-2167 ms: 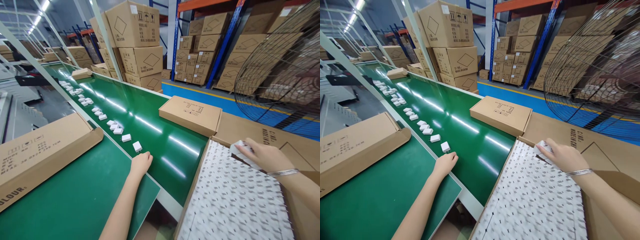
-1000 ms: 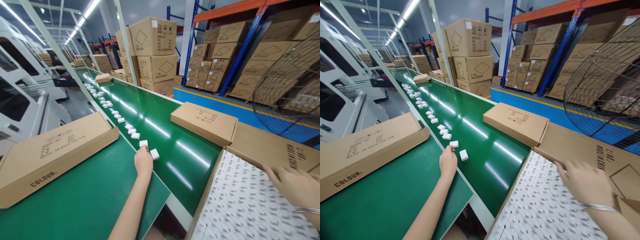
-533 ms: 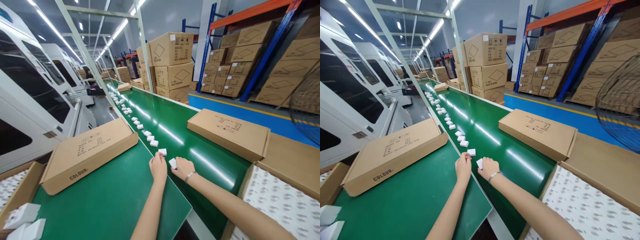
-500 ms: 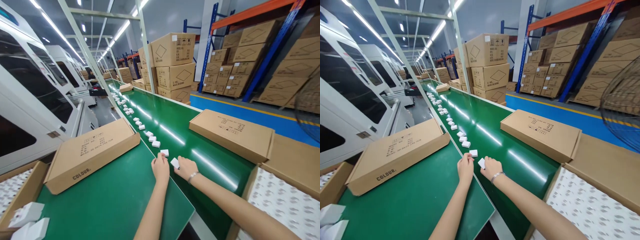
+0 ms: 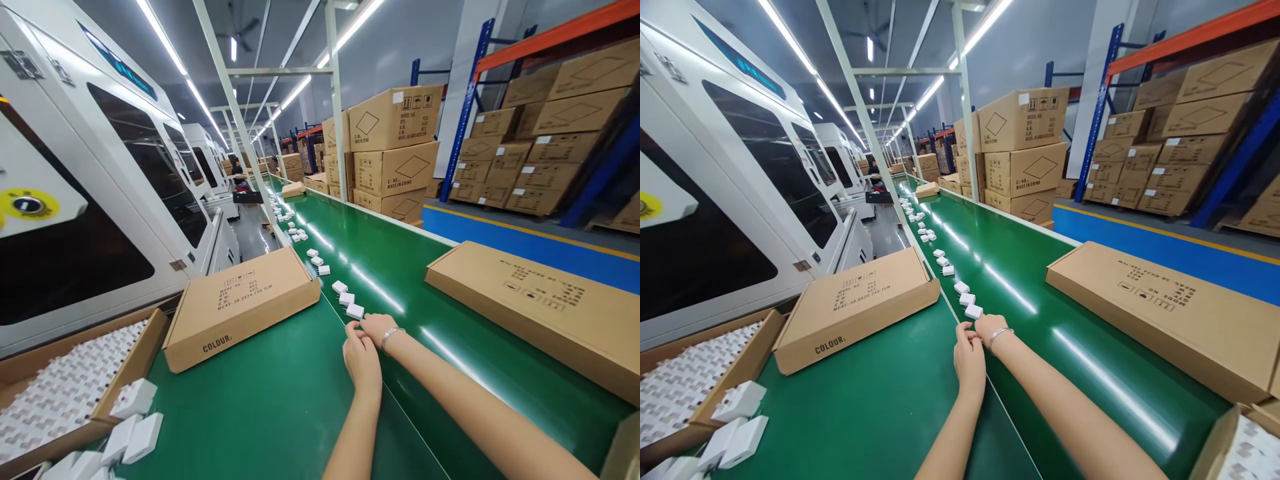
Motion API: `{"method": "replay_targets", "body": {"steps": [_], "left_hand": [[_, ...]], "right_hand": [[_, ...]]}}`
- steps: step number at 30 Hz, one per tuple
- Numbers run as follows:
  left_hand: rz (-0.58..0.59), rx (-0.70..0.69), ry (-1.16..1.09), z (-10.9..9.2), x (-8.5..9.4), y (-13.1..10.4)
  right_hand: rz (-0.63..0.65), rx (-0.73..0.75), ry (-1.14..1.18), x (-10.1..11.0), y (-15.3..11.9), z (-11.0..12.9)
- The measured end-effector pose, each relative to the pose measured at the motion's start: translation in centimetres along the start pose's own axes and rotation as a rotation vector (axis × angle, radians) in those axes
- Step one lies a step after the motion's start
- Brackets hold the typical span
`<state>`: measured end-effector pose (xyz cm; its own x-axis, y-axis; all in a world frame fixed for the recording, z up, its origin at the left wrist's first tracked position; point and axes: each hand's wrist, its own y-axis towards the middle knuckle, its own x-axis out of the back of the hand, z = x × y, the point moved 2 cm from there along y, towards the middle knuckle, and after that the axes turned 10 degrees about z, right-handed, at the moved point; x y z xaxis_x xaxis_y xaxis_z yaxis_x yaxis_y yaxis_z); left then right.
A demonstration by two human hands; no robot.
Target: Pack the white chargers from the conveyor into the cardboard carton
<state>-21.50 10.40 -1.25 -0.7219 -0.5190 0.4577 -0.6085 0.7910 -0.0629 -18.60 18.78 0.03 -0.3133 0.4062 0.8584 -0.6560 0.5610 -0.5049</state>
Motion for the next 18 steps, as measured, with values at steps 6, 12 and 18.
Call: {"method": "replay_targets", "body": {"steps": [6,12,18], "left_hand": [[-0.192,-0.291,-0.124,0.0,0.2,0.1],[-0.18,-0.23,-0.221,0.6,0.3,1.2],[-0.131,-0.123,-0.223,1.2,0.6,1.8]], "right_hand": [[-0.01,0.002,0.221,0.0,-0.9,-3.4],[-0.142,0.044,0.803,-2.7,-12.1,-8.8],[-0.251,-0.049,2.305,-8.4,-26.8,-8.9]]}}
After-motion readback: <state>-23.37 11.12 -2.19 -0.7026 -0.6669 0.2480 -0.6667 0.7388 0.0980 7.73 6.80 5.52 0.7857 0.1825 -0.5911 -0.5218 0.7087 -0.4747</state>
